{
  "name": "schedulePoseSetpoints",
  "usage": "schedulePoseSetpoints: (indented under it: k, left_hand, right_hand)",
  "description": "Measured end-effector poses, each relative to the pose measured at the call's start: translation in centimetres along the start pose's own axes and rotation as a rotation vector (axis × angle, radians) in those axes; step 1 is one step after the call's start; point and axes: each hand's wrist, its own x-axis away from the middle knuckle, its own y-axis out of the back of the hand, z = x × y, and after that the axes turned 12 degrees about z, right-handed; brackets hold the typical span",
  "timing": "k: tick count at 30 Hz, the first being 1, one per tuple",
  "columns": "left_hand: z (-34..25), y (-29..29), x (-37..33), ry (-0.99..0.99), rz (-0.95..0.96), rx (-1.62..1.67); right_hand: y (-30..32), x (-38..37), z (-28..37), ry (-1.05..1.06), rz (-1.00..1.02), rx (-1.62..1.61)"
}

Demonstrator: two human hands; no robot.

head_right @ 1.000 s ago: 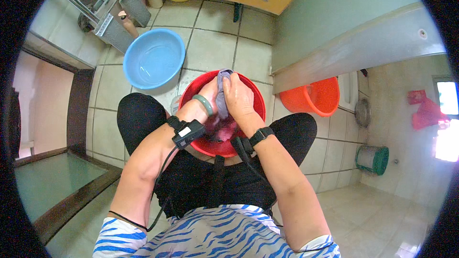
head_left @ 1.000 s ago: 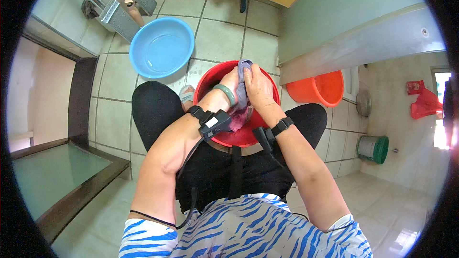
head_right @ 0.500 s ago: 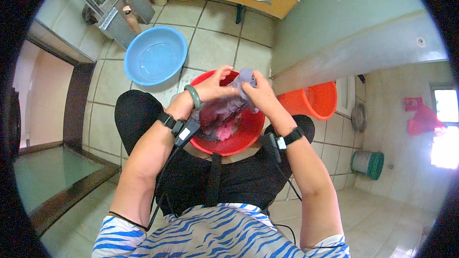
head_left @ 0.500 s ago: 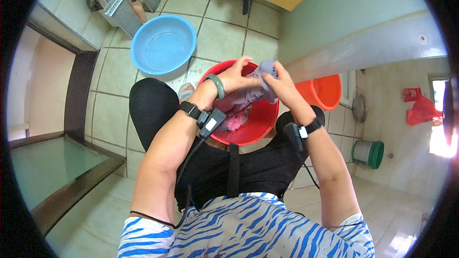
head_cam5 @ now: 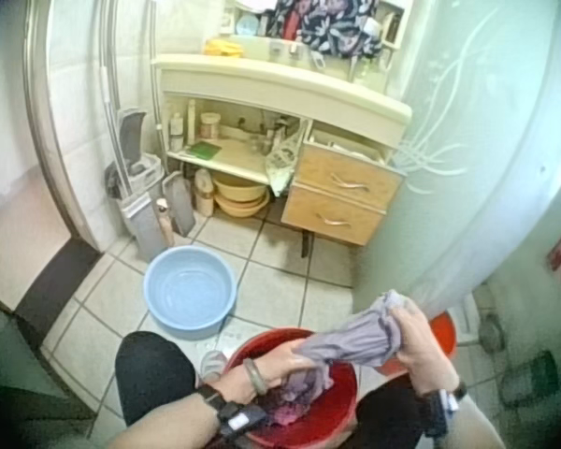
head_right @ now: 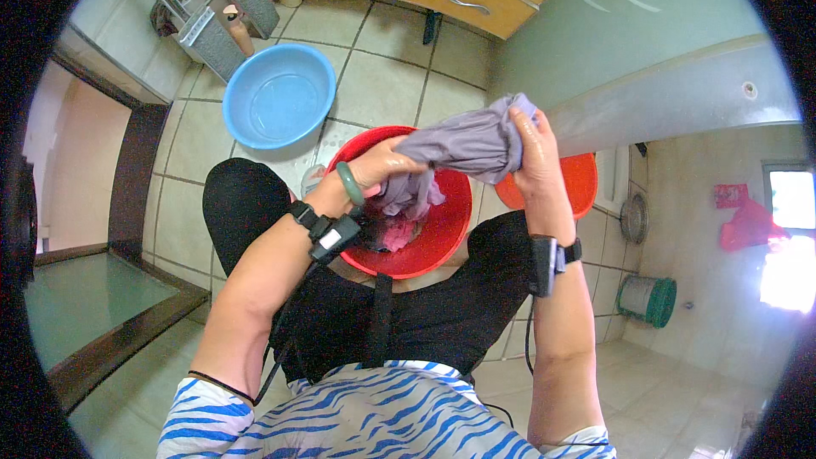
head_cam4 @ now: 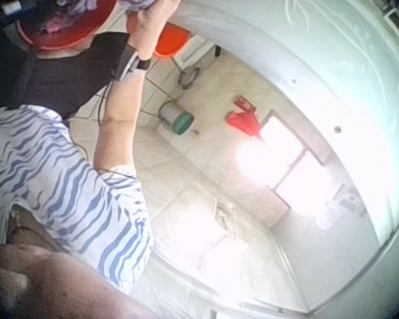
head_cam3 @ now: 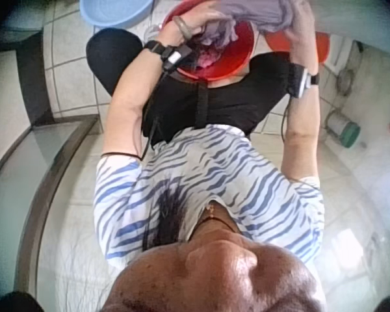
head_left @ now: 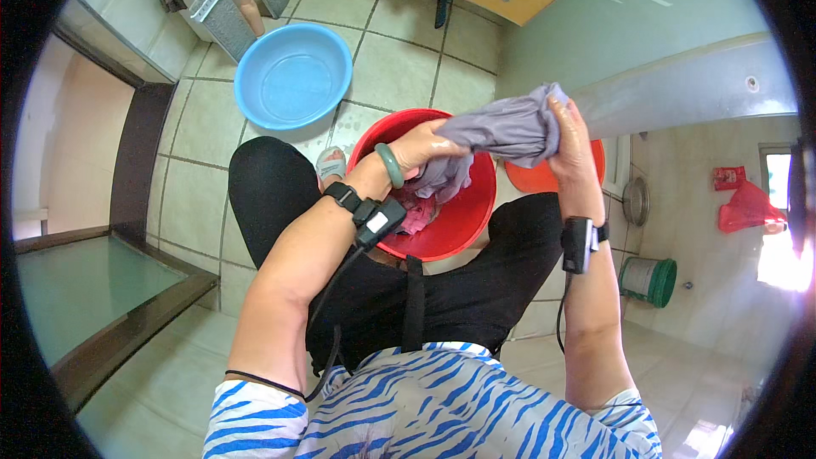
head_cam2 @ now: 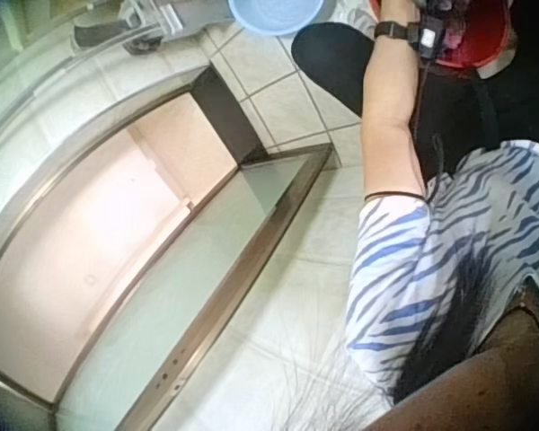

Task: The person washes laundry by hand in a bucket, scrubbing, squeezing, and wringing out pieces of clothing.

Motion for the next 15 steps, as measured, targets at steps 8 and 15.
schedulePoseSetpoints:
  k: [8,15]
  left_hand:
    - [2.1,2.8,-0.1,-0.048,-0.224,0.621]
    - [4.5,2.0,-2.7,-0.009,-0.462,0.662]
  right_hand:
    - [-7.9,3.9,-8.4,0.168,0.206,1.175]
    - [-3.4,-2.0,-13.2,-0.033,0.014,1.438]
